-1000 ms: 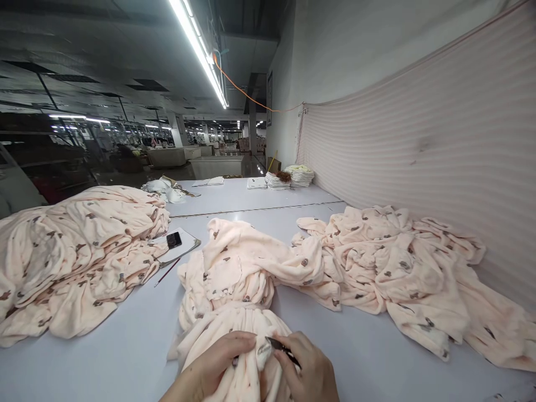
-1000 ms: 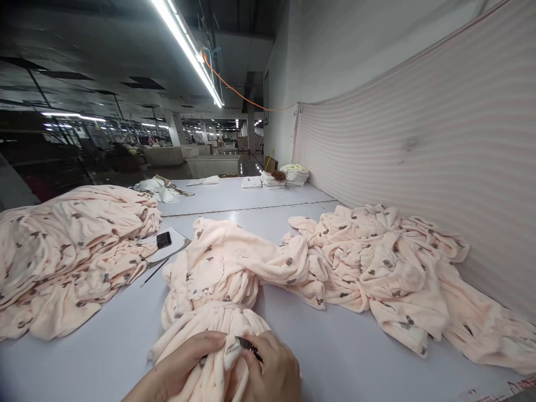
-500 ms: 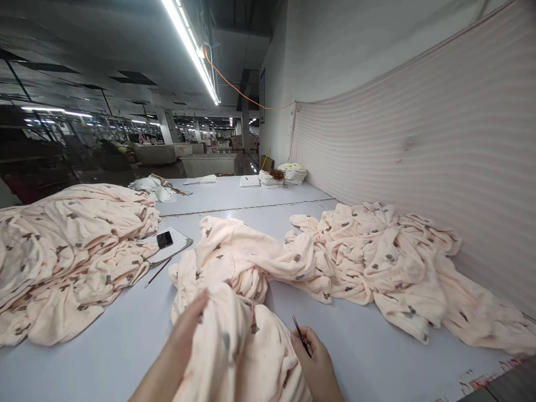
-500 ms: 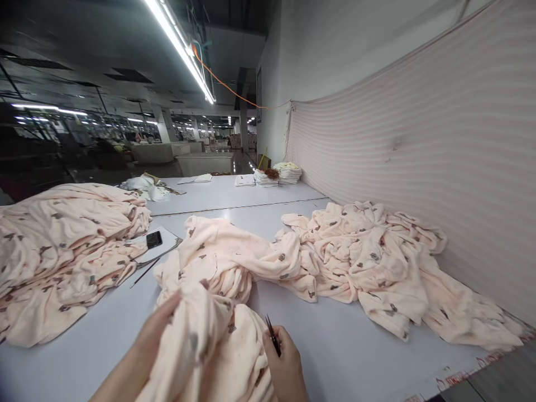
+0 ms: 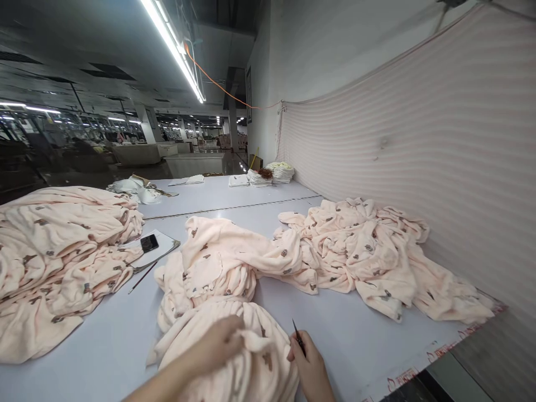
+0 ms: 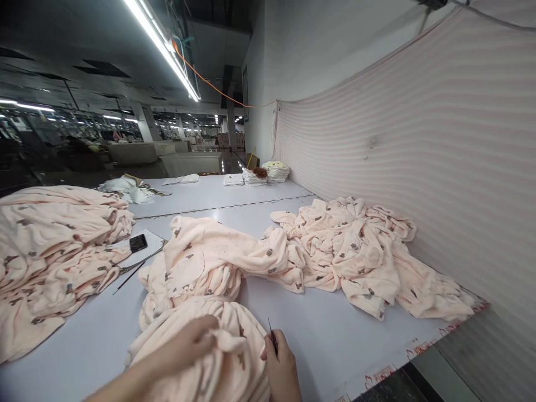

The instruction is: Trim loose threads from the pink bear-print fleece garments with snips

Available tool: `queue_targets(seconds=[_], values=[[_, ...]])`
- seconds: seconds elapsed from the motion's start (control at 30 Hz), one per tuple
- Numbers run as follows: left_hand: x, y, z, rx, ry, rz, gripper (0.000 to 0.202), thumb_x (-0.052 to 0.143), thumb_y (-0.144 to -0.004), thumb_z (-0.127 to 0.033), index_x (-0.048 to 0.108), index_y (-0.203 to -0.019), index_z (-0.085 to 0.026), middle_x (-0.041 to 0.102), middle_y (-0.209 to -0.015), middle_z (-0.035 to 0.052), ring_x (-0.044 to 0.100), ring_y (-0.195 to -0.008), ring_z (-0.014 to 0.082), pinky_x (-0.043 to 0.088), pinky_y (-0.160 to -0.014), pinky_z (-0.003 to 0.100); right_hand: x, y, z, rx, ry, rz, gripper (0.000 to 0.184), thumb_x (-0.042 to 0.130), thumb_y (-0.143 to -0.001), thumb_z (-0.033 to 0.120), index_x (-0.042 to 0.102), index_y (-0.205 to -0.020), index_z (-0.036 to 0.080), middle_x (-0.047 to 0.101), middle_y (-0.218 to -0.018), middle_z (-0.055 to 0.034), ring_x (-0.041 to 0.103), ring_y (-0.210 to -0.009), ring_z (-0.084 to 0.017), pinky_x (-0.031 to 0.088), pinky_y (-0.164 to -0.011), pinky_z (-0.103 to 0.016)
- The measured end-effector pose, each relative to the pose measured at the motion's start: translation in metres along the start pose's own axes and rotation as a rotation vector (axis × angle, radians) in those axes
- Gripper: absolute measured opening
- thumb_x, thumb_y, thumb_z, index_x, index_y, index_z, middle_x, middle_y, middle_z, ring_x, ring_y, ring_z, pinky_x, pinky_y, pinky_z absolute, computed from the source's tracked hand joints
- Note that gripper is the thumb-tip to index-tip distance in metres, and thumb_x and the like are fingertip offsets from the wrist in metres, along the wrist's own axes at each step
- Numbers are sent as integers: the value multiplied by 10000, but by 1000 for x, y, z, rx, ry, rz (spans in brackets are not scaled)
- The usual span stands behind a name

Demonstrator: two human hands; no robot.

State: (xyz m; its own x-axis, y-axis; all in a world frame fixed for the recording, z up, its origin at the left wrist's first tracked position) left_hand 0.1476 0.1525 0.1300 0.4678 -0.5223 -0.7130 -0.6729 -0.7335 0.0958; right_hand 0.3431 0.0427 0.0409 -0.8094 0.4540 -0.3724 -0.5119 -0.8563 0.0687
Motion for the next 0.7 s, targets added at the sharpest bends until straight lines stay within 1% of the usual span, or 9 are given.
queue_targets(seconds=[0.1, 0.13, 0.2, 0.27, 0.33, 0.43, 0.5, 0.6, 0.7], values=[[-78, 4, 45, -130, -189, -77, 305, 363, -831, -365, 577, -701, -190, 597, -616, 51, 593, -614, 258, 430, -543, 325, 0, 8, -8, -2, -1, 6, 294, 417, -826, 486, 518, -717, 232, 591, -615, 28, 592, -654, -173, 432, -660, -234], [-95, 5, 57, -155, -269, -103, 308, 395, -823, -369, 585, -678, -174, 587, -598, 67, 593, -628, 285, 435, -584, 365, 3, 10, -8, -11, -2, 18, 298, 420, -826, 488, 530, -723, 231, 609, -644, 21, 596, -675, -174, 437, -663, -231], [-105, 7, 71, -152, -394, -127, 225, 467, -774, -281, 633, -725, -138, 633, -725, 130, 610, -743, 335, 432, -709, 449, 10, 12, -6, -29, 2, 40, 256, 463, -806, 461, 562, -762, 230, 643, -716, 8, 606, -721, -177, 447, -677, -226], [-83, 11, 67, -51, -479, -108, 301, 475, -728, -139, 658, -968, -145, 639, -1063, 170, 569, -1023, 360, 341, -916, 515, 14, 11, -8, -30, 18, 39, 178, 511, -764, 382, 587, -820, 231, 668, -770, -2, 616, -744, -183, 455, -692, -232], [-39, 19, 43, 170, -527, -2, 532, 435, -722, -42, 561, -1203, -231, 528, -1333, 109, 428, -1253, 311, 190, -1052, 513, 13, 9, -16, -17, 40, 8, 168, 516, -726, 310, 597, -854, 238, 683, -788, -10, 626, -746, -194, 459, -687, -244], [28, 38, -2, 439, -477, 202, 494, 425, -767, -45, 561, -1182, -275, 590, -1267, 56, 456, -1226, 243, 244, -1049, 404, 9, 4, -28, -21, 60, -39, 165, 511, -695, 301, 614, -808, 238, 691, -741, -19, 637, -699, -209, 466, -638, -257], [46, 36, -17, 340, -316, 177, 402, 464, -749, -72, 614, -1073, -256, 650, -1103, 55, 536, -1051, 245, 331, -943, 370, 11, 4, -28, -57, 52, -58, 158, 504, -692, 328, 608, -756, 227, 685, -710, -23, 635, -675, -210, 475, -629, -260], [57, 21, -12, 33, 254, 108, 296, 500, -675, -84, 646, -892, -224, 641, -887, 35, 521, -874, 231, 346, -826, 358, 23, 9, -10, -150, 14, -94, 193, 495, -729, 374, 602, -779, 220, 681, -732, -21, 634, -696, -196, 491, -657, -247], [74, 11, -4, -87, 617, 203, 151, 503, -618, -104, 572, -722, -190, 523, -654, -15, 489, -686, 169, 364, -624, 277, 32, 23, 25, -333, -62, -212, 194, 524, -776, 391, 621, -794, 225, 682, -711, -15, 637, -670, -176, 498, -650, -225]])
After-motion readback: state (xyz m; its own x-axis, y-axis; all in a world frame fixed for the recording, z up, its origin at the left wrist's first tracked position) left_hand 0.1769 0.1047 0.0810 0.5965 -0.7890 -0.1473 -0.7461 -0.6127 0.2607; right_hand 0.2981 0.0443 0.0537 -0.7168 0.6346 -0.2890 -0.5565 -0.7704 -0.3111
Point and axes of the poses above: each hand's wrist, its own y-axis away from the middle knuckle, its own x-axis out of the palm, z = x × y, the point moved 8 cm from there along -y, towards the middle knuckle
